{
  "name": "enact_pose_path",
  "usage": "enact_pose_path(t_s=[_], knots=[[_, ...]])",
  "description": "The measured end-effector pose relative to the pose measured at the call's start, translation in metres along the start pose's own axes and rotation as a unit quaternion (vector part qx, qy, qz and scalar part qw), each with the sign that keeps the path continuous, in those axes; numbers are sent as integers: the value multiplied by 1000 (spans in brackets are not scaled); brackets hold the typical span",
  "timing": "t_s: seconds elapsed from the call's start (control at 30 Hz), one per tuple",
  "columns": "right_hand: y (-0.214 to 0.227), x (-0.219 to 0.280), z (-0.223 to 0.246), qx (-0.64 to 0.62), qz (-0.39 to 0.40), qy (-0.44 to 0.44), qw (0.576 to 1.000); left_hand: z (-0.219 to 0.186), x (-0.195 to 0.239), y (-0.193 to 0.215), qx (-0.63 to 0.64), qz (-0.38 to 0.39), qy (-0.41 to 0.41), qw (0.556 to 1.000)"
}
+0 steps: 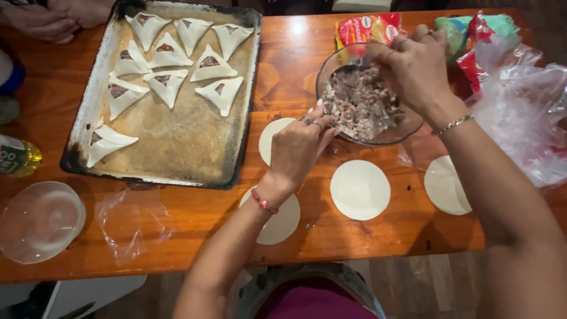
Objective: The person prepares triangular pastries by placing a meat filling onto round dough wrappers, folding them into a triangle shape, and sealing the edges. The finished pastries are placed on a baking sheet.
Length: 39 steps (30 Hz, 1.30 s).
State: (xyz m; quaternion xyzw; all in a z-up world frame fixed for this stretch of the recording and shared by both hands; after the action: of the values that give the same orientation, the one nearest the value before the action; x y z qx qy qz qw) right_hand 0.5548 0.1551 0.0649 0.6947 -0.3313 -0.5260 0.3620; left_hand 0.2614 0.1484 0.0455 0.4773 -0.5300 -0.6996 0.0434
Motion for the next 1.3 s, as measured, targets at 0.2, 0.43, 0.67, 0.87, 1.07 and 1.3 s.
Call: enact_pose_path(t_s=[0.2,0.43,0.67,0.87,1.07,1.3], knots=[[81,14,61,73,10,159,984,3,-1,1,67,20,8,998],[144,54,57,182,74,122,973,0,-2,0,11,-33,-23,999],[110,62,83,107,148,28,983,-1,0,1,23,13,-29,999],[76,32,55,219,32,8,975,-1,0,6,32,11,-28,999],[57,21,58,125,27,1,992,-7,4,-11,-3,-34,-23,999],[128,43,67,106,155,-5,982,-9,3,-12,-15,-65,-21,998]])
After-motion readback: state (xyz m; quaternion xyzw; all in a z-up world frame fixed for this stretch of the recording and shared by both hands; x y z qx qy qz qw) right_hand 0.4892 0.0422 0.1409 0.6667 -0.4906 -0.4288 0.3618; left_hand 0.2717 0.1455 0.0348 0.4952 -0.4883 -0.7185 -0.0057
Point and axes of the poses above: each hand's wrist, its own x-axis away from the middle knuckle, its own y-axis out of the back of the hand, z = x × y, the point moved 3 cm from there along -x, towards the middle knuckle, and after that the axes turned 13 degrees about -x, right-handed, at the moved point
